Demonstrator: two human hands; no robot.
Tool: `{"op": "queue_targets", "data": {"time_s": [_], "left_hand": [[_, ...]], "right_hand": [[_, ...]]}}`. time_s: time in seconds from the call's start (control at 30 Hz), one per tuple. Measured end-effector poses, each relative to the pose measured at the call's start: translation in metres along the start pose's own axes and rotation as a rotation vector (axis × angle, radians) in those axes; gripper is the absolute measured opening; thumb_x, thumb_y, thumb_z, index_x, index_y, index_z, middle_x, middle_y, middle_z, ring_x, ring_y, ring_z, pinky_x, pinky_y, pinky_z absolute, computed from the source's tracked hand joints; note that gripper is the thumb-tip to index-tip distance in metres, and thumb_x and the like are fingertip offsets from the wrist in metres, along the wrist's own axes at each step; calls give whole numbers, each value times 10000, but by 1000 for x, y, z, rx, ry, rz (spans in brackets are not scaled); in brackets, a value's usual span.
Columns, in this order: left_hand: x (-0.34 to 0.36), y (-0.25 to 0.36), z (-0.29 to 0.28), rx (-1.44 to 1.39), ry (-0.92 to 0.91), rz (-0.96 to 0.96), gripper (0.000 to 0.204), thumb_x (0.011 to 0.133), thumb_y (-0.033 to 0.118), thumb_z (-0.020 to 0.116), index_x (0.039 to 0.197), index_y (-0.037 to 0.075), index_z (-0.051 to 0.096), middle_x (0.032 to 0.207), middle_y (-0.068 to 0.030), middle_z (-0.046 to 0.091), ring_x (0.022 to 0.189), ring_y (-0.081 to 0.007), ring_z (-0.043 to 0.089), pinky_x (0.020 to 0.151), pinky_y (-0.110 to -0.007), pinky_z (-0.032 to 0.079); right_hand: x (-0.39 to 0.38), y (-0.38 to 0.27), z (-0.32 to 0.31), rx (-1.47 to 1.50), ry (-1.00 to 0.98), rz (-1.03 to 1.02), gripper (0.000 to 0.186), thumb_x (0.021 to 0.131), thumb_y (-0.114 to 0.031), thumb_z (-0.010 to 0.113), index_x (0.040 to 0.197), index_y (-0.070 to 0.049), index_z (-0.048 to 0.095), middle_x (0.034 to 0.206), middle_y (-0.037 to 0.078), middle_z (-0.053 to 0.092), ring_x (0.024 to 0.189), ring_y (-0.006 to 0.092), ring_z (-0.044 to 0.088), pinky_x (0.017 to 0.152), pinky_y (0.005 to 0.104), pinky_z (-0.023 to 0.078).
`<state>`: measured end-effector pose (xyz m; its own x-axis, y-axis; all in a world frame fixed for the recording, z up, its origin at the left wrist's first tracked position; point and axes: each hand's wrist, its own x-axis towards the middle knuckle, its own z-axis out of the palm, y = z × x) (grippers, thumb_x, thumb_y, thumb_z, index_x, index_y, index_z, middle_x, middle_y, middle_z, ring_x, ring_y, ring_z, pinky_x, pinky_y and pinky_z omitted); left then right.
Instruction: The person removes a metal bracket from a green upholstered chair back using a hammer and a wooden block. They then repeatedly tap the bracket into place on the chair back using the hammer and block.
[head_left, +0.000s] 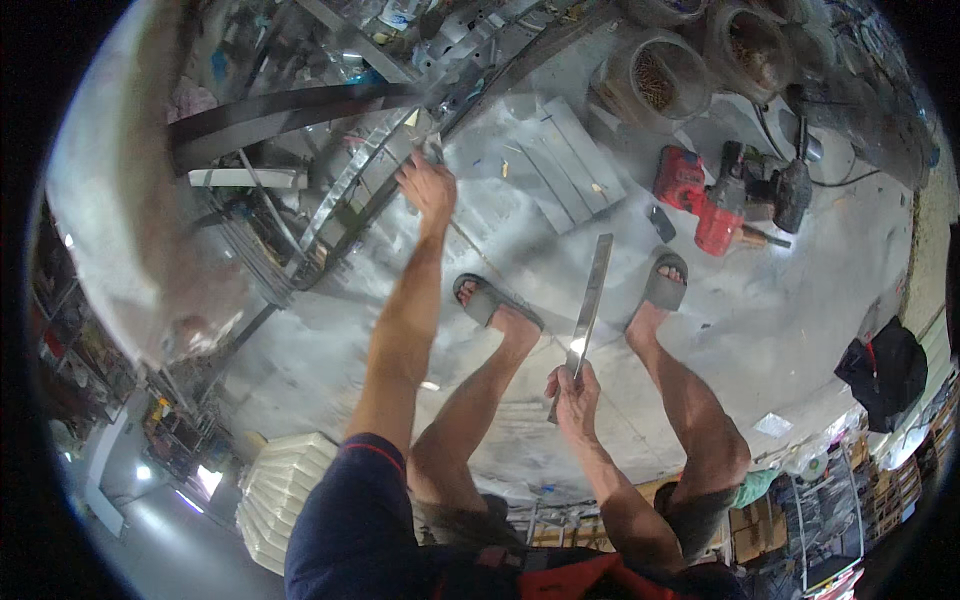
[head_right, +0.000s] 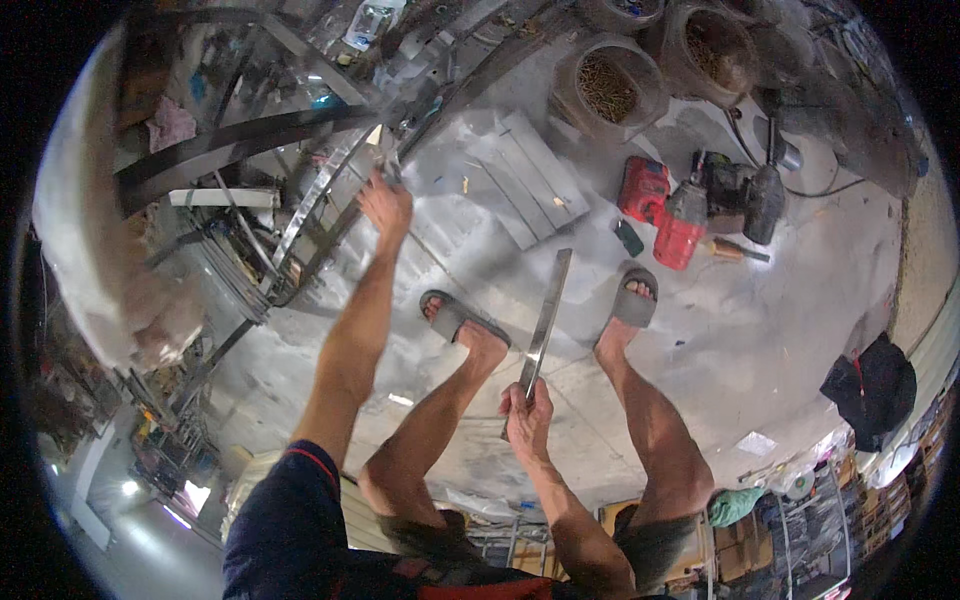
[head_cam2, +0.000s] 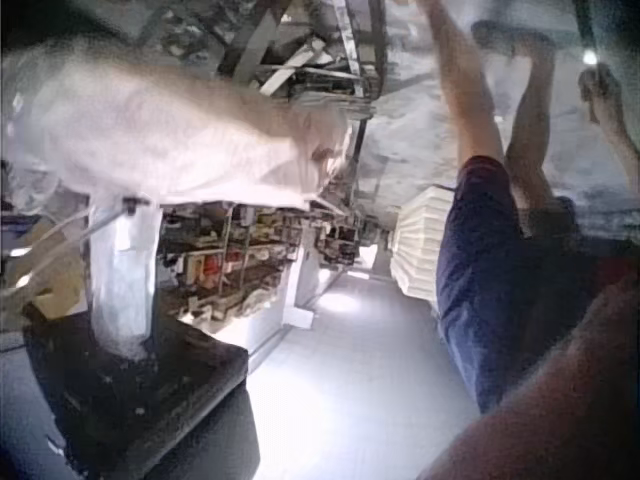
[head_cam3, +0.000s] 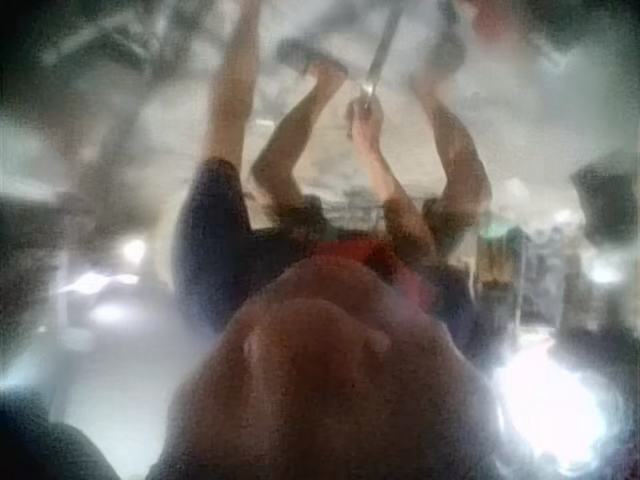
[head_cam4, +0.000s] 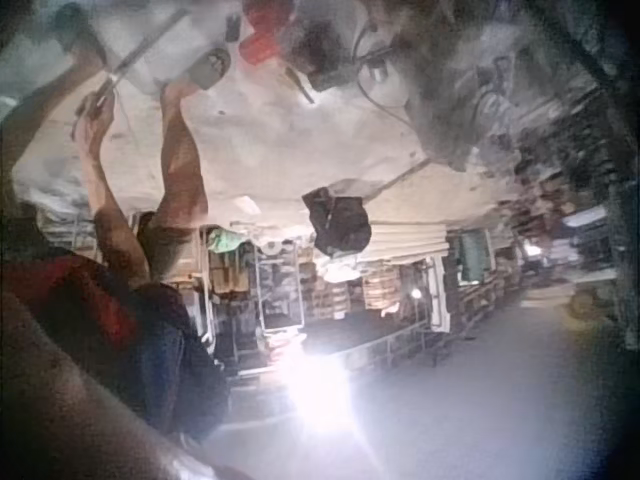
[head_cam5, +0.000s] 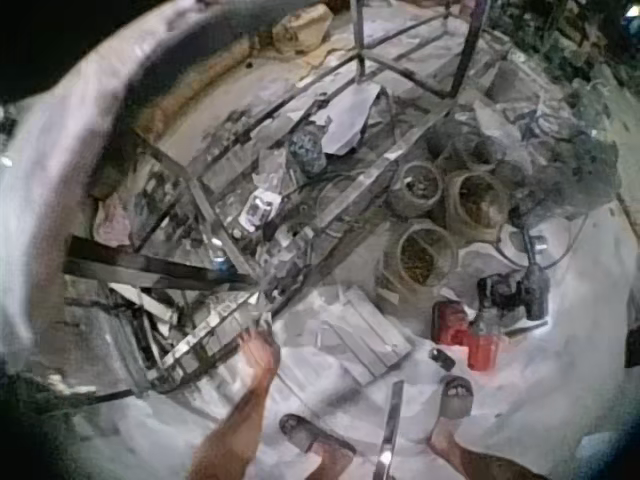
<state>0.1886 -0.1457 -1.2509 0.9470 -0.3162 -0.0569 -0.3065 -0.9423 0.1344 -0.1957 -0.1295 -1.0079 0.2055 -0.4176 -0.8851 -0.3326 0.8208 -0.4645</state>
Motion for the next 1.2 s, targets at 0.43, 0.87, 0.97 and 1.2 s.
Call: {"op": "queue_targets", "data": {"time_s": [0.43, 0.87, 0.97, 1.2], "left_hand": [[-187, 145, -527, -1885, -651, -633, 397, 994, 147, 683, 1363, 37, 585, 1245, -91, 707, 1152, -268, 703, 1024, -466, 582], [-188, 162, -961, -1535, -811, 209, 268, 991, 45, 680, 1252, -12, 684, 1315, -123, 718, 1137, -180, 693, 1012, -386, 550], [-184, 154, -1061, -1735, -766, 522, 493, 876, -44, 780, 1348, -25, 638, 1245, -110, 728, 1055, -162, 680, 876, -326, 570], [-166, 137, -1246, -1255, 135, 1012, 347, 785, 26, 888, 1090, 7, 723, 1075, -34, 691, 985, -120, 685, 824, -281, 568]], "right_hand": [[-235, -254, -9, -405, -62, -380, 278, 994, -103, 720, 1255, -10, 699, 949, 30, 646, 811, 76, 585, 717, 256, 499], [-583, -506, 48, -8, -363, -973, 482, 814, -73, 824, 1257, 58, 689, 1097, 74, 722, 955, 122, 672, 866, 275, 545], [-640, -550, 53, -55, -512, -1067, 623, 737, 6, 862, 1321, 72, 656, 1136, 98, 724, 1033, 139, 687, 933, 290, 555], [-804, -671, 134, -363, -637, -1811, 703, 698, -14, 916, 1359, -11, 678, 1202, 81, 742, 1093, 150, 684, 975, 316, 544]]}}
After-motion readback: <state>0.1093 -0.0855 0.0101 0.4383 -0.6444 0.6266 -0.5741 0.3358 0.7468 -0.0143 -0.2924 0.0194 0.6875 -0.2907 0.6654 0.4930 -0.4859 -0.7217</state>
